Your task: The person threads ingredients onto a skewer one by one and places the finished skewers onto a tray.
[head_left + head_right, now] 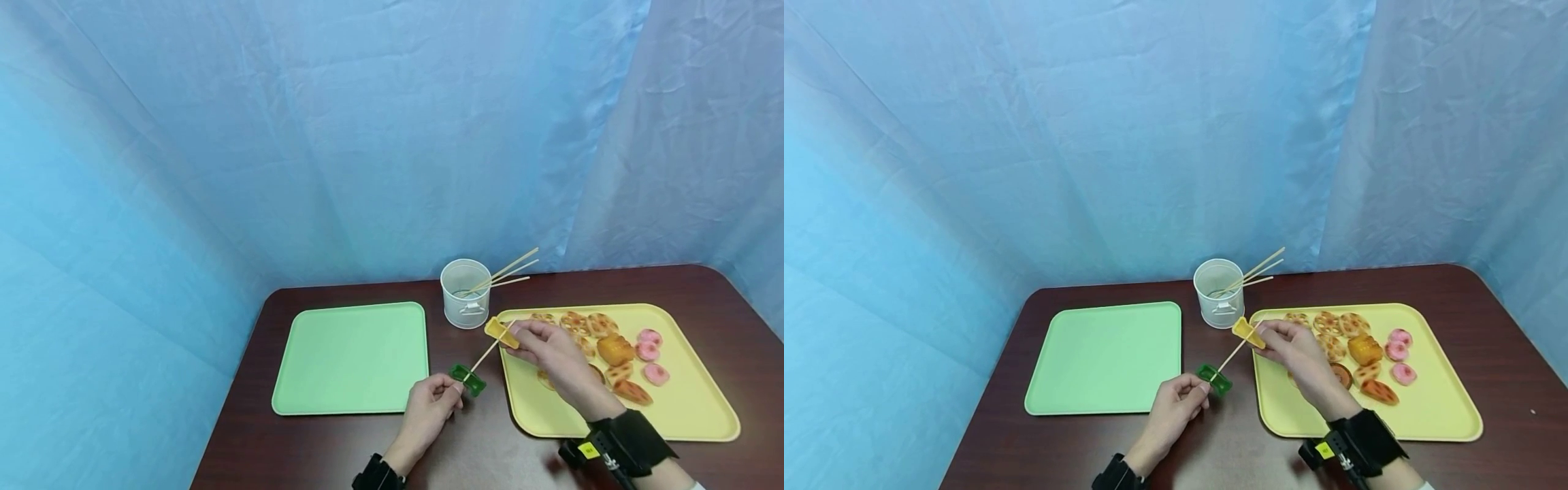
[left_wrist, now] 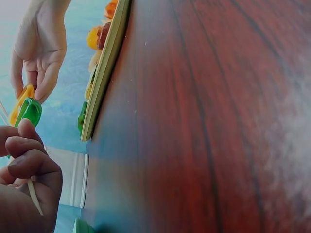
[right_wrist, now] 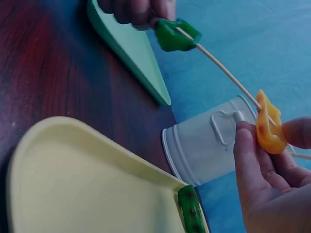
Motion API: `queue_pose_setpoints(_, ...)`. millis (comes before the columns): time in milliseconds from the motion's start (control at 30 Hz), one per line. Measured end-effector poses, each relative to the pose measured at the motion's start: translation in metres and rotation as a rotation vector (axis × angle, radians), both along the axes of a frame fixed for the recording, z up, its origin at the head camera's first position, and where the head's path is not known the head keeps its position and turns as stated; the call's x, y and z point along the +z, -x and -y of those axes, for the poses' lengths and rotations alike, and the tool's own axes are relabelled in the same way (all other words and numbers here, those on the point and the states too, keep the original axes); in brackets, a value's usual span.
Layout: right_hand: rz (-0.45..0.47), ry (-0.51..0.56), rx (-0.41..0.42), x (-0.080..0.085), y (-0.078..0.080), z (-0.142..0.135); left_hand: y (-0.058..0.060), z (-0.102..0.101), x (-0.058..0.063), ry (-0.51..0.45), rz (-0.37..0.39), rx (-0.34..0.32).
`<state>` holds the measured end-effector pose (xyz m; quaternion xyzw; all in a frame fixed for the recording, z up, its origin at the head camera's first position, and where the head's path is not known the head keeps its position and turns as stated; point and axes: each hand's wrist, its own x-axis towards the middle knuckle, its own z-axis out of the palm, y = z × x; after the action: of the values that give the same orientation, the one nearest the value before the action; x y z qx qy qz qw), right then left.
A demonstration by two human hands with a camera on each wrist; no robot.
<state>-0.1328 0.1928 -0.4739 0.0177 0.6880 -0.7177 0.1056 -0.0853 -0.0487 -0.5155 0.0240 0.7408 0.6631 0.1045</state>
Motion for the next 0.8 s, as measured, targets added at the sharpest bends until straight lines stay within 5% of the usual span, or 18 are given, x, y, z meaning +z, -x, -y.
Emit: queue_pose_setpoints(800,0.034,-0.109,0.005,-0.003,-0.011,0.012,0.002,-0.008,0.004,-0.015,0.001,-0.003)
